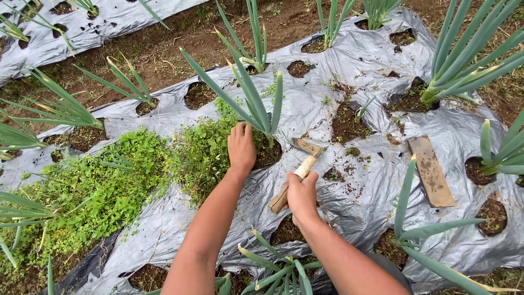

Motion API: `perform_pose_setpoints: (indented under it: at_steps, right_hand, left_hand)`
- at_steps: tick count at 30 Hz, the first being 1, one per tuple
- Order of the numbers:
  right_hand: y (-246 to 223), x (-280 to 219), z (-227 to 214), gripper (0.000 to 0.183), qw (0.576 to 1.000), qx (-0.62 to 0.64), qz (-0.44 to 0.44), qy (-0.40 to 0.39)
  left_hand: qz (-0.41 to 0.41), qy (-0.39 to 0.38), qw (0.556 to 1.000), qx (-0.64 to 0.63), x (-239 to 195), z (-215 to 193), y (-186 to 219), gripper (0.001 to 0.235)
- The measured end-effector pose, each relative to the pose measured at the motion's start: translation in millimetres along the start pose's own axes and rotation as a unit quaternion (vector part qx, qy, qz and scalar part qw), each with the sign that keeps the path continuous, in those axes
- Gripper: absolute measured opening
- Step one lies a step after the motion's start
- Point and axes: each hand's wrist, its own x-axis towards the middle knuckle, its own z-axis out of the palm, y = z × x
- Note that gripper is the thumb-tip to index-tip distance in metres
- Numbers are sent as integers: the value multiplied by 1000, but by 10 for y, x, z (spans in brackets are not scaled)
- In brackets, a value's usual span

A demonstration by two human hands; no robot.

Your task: Weeding onion plants in a field using a hand hoe and sharpening the tool with a whetstone.

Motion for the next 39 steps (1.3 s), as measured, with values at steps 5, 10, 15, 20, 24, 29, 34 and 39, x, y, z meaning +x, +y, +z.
perform_pose_setpoints:
  at_steps: [5,10,15,20,24,29,34,39]
  right_hand:
    - [-94,-481,-2,44,979,100,62,-166]
    - [112,-339,104,52,971,120,98,-184]
    - [73,-340,173,53,968,121,126,-178]
    - [112,-345,212,69,964,108,128,-209]
    - [94,-360,232,75,964,99,121,-215]
    - [70,-448,328,85,956,105,110,-251]
    - [339,-207,566,89,945,146,94,-276]
    - [533,-33,791,78,938,183,96,-279]
  left_hand:
    - [10,57,997,41,-69,-111,48,49]
    - [-7,-16,998,-63,-114,-248,135,34]
    - [268,-103,957,31,-83,-176,48,20]
    - [300,-130,930,167,56,-460,71,37]
    - [305,-154,918,203,132,-446,66,35]
    - [297,-38,926,228,123,-216,-152,15]
    - [316,114,935,112,71,190,-508,13]
    - [280,153,946,50,69,437,-645,9]
